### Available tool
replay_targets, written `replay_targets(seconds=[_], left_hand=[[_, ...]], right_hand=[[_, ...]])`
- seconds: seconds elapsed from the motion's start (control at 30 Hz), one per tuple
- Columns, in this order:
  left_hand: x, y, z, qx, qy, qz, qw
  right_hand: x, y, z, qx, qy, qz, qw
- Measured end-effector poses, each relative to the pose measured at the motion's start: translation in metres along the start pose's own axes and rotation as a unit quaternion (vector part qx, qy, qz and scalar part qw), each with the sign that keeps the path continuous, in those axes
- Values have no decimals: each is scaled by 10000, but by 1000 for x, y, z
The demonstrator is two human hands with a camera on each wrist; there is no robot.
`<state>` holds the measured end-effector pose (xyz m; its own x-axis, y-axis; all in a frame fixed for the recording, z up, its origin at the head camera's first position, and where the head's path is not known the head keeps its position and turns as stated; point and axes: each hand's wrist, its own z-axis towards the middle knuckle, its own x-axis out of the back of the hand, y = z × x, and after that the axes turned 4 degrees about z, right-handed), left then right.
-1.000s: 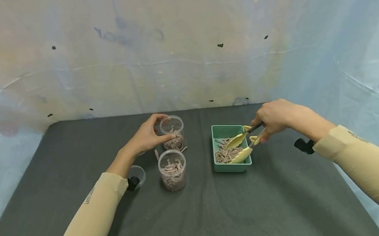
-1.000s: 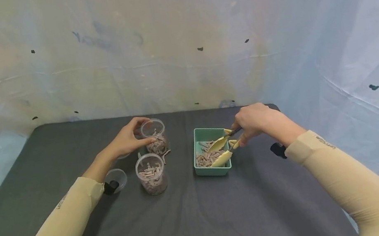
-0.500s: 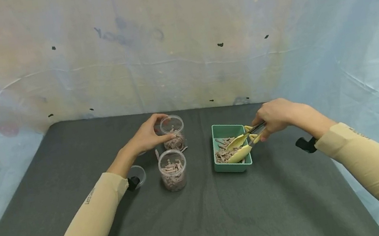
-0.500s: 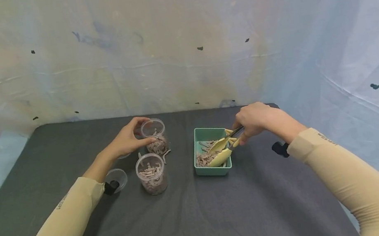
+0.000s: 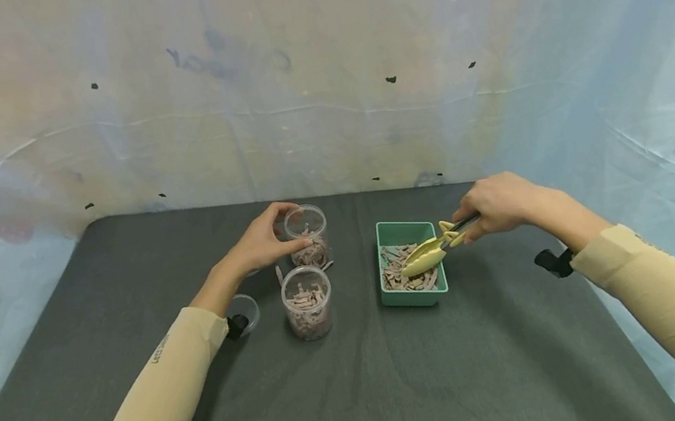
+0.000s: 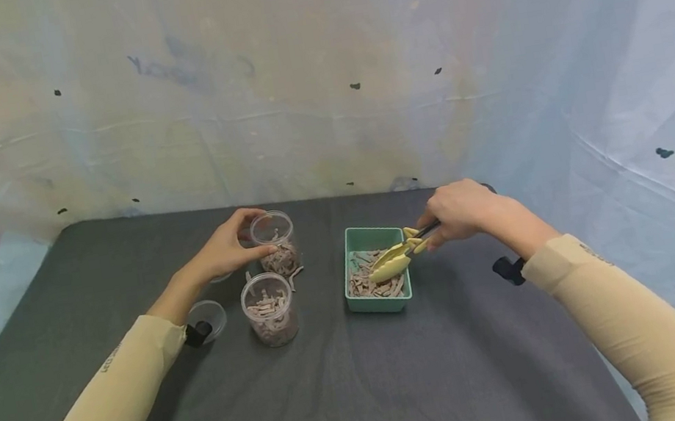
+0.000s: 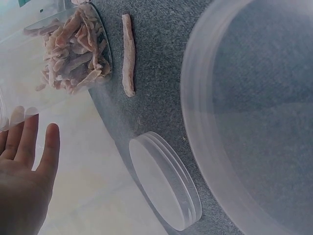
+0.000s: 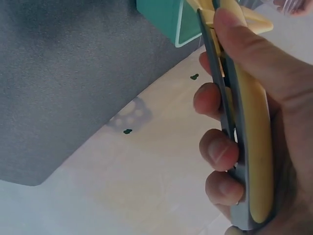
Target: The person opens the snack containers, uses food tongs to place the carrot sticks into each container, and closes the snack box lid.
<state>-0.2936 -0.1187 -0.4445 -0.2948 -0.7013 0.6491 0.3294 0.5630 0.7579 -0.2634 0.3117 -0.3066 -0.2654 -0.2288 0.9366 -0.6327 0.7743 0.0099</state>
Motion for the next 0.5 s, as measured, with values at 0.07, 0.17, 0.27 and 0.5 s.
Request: replay_targets(seconds=[0.07,0.17,0.27,0.5], left_hand=[[0,-1,-1,-3,5,-8,10000],[1,-1,-1,-9,8,-30,10000],[1,-2,-1,-18,11,-35,10000],[3,-3,-2,-20,26,-13,10000]], right_hand=[[-3,3,-2,-42,64,76,9999],[-6,7,-6,-139,198,190,9995],[-6,11,-11,-231,352,323,9986],[-2,14,-17,-377,596,444,9965]])
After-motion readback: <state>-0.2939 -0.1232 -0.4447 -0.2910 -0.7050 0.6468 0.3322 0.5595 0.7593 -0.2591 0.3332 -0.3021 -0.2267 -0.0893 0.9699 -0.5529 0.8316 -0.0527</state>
